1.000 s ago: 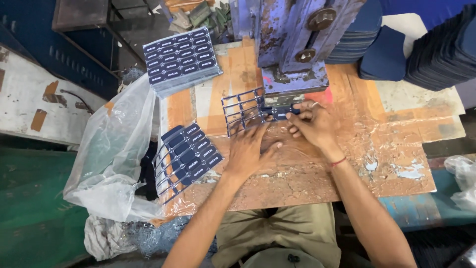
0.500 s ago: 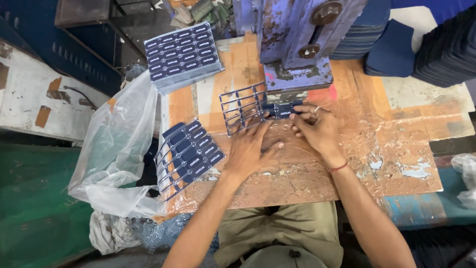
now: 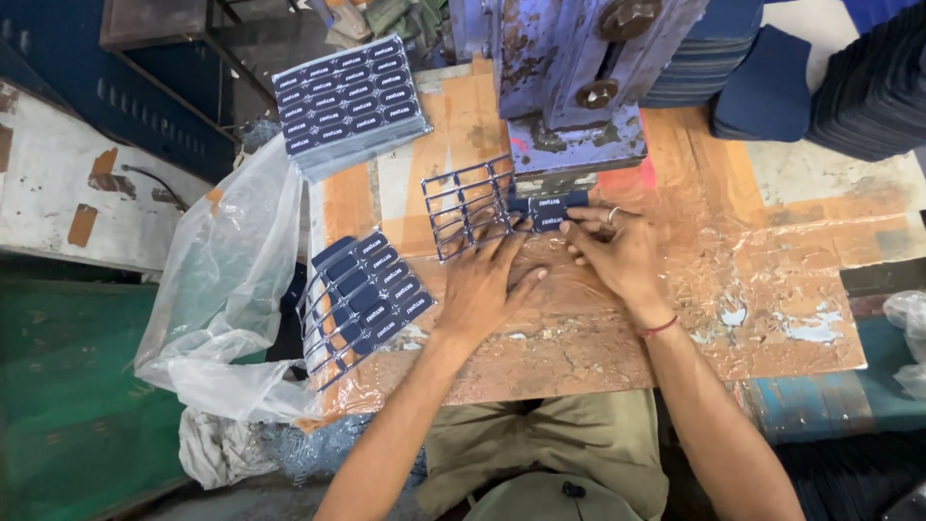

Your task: Applying labels to small fabric pieces using a stamping machine.

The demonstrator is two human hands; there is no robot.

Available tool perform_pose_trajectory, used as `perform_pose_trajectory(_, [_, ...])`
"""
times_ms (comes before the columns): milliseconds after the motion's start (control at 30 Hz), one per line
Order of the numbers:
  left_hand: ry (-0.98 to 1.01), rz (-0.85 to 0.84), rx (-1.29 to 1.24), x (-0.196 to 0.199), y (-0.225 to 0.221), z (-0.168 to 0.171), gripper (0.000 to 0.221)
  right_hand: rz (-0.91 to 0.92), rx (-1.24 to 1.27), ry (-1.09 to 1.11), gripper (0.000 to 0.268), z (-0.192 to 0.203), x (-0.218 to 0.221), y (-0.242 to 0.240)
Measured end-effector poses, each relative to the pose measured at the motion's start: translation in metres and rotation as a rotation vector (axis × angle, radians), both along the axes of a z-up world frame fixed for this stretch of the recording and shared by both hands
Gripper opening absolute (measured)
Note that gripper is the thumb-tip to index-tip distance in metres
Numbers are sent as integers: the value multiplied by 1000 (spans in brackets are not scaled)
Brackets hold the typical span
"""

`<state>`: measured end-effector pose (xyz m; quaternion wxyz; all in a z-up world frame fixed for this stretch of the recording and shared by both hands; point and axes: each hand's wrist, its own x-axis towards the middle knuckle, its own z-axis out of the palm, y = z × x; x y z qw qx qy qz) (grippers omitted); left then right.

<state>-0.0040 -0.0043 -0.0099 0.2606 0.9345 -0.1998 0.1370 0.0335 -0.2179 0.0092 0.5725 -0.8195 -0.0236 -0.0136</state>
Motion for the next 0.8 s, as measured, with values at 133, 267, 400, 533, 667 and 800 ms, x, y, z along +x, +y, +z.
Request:
perform_pose_trajectory(133, [64, 17, -31, -2, -3, 11, 74, -18, -3, -7, 27, 2, 0, 5])
perform_pose_trajectory(267, [128, 25, -64, 1, -2, 11, 73, -34, -78, -35, 25, 2, 3, 5])
perform_pose_trajectory(400, [57, 40, -15, -5, -3, 8, 73, -52, -15, 9, 26, 11, -4, 9])
perform_pose_trajectory(533, [89, 40, -10, -1, -5, 5, 75, -14, -3, 59, 28, 4, 1, 3])
perform_pose_trajectory(667, [107, 38, 28, 0, -5, 4, 77, -43, 20, 11, 27, -8, 4, 2])
perform_pose_trajectory(800, [51, 48, 29, -1, -6, 8, 76, -24, -2, -8, 28, -7, 4, 2])
